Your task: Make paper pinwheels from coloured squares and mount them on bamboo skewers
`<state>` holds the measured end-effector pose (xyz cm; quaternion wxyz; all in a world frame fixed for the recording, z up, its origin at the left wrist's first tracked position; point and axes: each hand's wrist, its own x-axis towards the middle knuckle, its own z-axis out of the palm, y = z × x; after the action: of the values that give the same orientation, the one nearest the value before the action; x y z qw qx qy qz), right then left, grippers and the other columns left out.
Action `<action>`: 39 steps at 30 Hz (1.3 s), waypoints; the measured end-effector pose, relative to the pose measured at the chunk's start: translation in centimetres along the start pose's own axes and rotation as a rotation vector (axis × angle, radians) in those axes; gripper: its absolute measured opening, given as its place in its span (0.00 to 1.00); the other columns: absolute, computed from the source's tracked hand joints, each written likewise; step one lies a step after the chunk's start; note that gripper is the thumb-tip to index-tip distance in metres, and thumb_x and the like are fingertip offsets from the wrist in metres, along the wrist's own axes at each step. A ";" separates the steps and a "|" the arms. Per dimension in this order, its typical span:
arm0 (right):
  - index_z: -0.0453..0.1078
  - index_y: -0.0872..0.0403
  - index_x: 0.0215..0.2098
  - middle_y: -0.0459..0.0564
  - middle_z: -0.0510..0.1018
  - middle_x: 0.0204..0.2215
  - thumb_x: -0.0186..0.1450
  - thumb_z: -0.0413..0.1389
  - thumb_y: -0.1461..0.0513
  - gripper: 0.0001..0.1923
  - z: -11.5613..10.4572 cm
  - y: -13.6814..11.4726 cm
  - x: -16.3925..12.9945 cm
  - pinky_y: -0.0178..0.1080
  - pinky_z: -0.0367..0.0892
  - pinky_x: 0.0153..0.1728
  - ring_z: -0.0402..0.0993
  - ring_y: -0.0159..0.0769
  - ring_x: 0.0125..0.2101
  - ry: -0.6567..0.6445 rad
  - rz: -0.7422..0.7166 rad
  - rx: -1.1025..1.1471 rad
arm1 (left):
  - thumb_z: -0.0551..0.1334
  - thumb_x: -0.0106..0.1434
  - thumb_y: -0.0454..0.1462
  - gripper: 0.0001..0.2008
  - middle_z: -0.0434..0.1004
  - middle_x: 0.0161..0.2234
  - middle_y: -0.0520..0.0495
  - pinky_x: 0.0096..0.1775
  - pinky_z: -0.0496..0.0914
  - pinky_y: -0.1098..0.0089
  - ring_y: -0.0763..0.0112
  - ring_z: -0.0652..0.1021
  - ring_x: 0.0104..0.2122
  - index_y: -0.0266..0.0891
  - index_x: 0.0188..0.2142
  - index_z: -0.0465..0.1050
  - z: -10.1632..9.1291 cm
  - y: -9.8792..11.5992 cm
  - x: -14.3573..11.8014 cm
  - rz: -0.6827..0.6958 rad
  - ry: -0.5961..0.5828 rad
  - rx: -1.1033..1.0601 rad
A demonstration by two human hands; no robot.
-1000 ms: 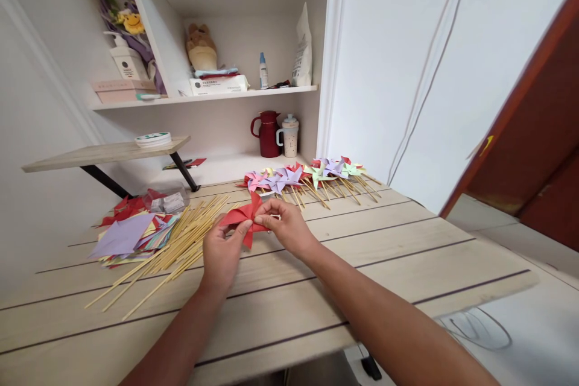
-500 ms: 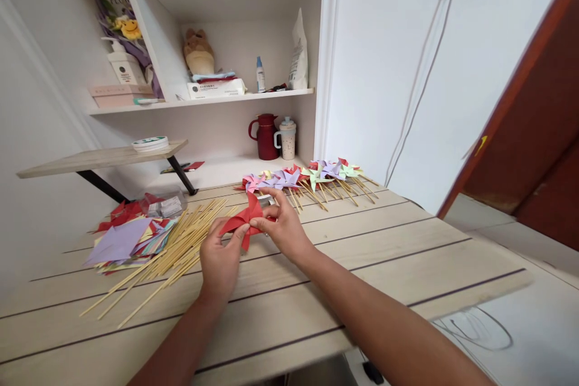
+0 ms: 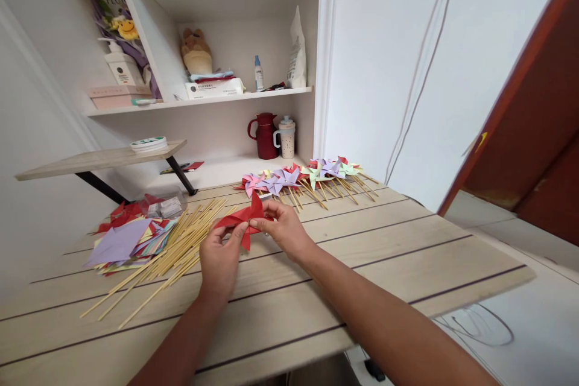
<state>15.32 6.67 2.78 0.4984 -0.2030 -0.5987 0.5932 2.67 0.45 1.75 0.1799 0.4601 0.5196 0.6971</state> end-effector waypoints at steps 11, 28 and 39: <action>0.73 0.49 0.33 0.48 0.80 0.34 0.63 0.62 0.65 0.04 -0.6 -0.2 -0.7 0.44 0.69 0.43 0.76 0.40 0.40 0.006 -0.505 -0.432 | 0.63 0.64 0.33 0.06 0.78 0.35 0.49 0.47 0.69 0.62 0.63 0.78 0.40 0.45 0.34 0.79 -0.9 -0.1 -0.2 0.548 0.082 0.332; 0.77 0.49 0.36 0.49 0.79 0.34 0.65 0.61 0.68 0.07 -0.6 -0.2 -0.9 0.43 0.72 0.40 0.76 0.40 0.40 0.030 -0.647 -0.549 | 0.61 0.64 0.26 0.12 0.79 0.37 0.49 0.46 0.67 0.61 0.67 0.78 0.38 0.43 0.40 0.77 -1.7 0.0 0.1 0.901 0.059 0.538; 0.75 0.49 0.35 0.49 0.78 0.33 0.65 0.61 0.68 0.07 -1.2 0.4 -0.5 0.41 0.71 0.37 0.75 0.39 0.38 0.032 -0.678 -0.640 | 0.61 0.63 0.28 0.10 0.79 0.36 0.50 0.43 0.69 0.65 0.66 0.78 0.39 0.44 0.39 0.77 -1.5 -1.0 0.3 0.700 -0.071 0.389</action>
<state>16.41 6.91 2.00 0.5856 -0.1483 -0.7765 0.1790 1.02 0.24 0.98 -0.1412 0.6587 0.4473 0.5884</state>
